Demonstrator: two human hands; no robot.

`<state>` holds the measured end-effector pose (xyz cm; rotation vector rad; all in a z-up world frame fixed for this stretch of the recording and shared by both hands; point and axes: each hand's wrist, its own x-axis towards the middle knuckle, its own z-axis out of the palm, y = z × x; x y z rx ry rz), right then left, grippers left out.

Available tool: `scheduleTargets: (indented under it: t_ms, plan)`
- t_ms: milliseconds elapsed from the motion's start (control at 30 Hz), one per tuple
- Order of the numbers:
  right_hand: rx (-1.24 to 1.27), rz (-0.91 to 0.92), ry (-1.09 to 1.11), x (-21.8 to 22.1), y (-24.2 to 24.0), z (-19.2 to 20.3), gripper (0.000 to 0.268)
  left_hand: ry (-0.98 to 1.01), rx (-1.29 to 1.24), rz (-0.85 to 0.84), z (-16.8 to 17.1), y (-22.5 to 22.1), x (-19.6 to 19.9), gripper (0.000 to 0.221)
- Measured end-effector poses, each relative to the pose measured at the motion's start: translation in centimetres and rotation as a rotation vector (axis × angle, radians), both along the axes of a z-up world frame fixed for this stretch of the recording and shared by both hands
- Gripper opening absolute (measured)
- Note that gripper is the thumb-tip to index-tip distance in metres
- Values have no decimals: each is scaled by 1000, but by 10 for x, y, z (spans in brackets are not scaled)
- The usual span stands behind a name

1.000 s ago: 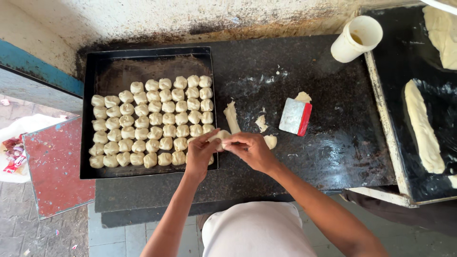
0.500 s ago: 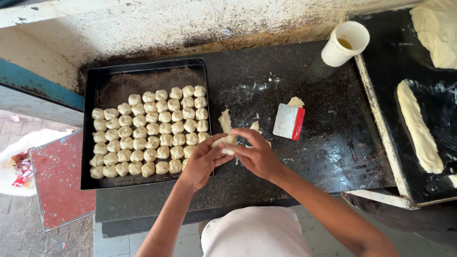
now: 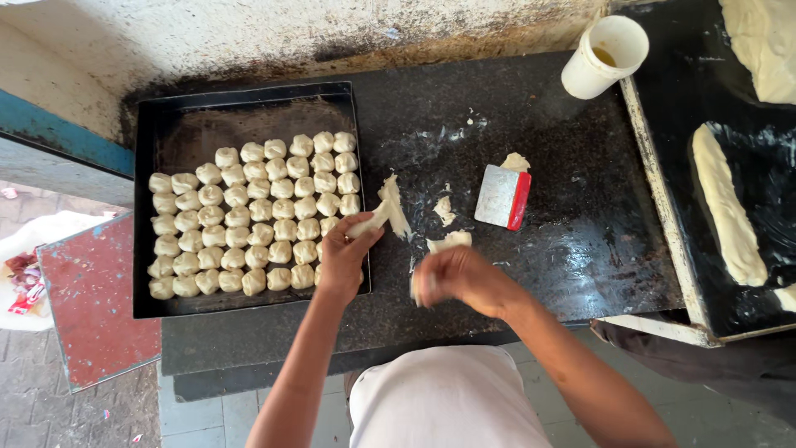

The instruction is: The person shapes pieces of dough into small buns by hand and places them into a black baking tray.

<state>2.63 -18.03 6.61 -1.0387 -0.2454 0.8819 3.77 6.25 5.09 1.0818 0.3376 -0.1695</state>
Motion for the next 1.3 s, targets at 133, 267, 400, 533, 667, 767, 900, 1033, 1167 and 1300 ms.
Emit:
scheduleTargets:
  t_ms: [133, 267, 400, 533, 667, 767, 900, 1033, 1167, 1300]
  plan:
    - [-586, -371, -302, 5, 5, -11, 68, 83, 34, -157, 0, 9, -12, 22]
    - [-576, -409, -509, 9, 22, 0, 27, -246, 267, -339, 0, 5, -19, 21]
    - [-516, -271, -1490, 9, 42, 11, 21, -77, 95, -158, 5, 7, -17, 40]
    - [-579, -383, -1487, 12, 56, 16, 30, 301, -336, -177, 20, 14, -14, 49]
    - [-486, -379, -1257, 24, 65, 15, 18, 116, -258, -323, 33, 20, -17, 49]
    - [-436, -284, -556, 46, 71, 13, 36, -41, 110, -441, 36, 21, -15, 50]
    - [-254, -135, 121, 50, 74, -3, 47, -137, 368, -572, 26, 44, -6, 45]
    - [-276, -503, 56, 33, 48, -38, 42, 74, 798, -491, -7, 122, 55, 38]
    - [-678, -562, -252, 15, 14, -71, 37, -140, 1109, 92, -57, 243, 138, 60]
    - [-896, -575, -286, -7, -23, -86, 35, -240, 1483, 238, -107, 315, 158, 18]
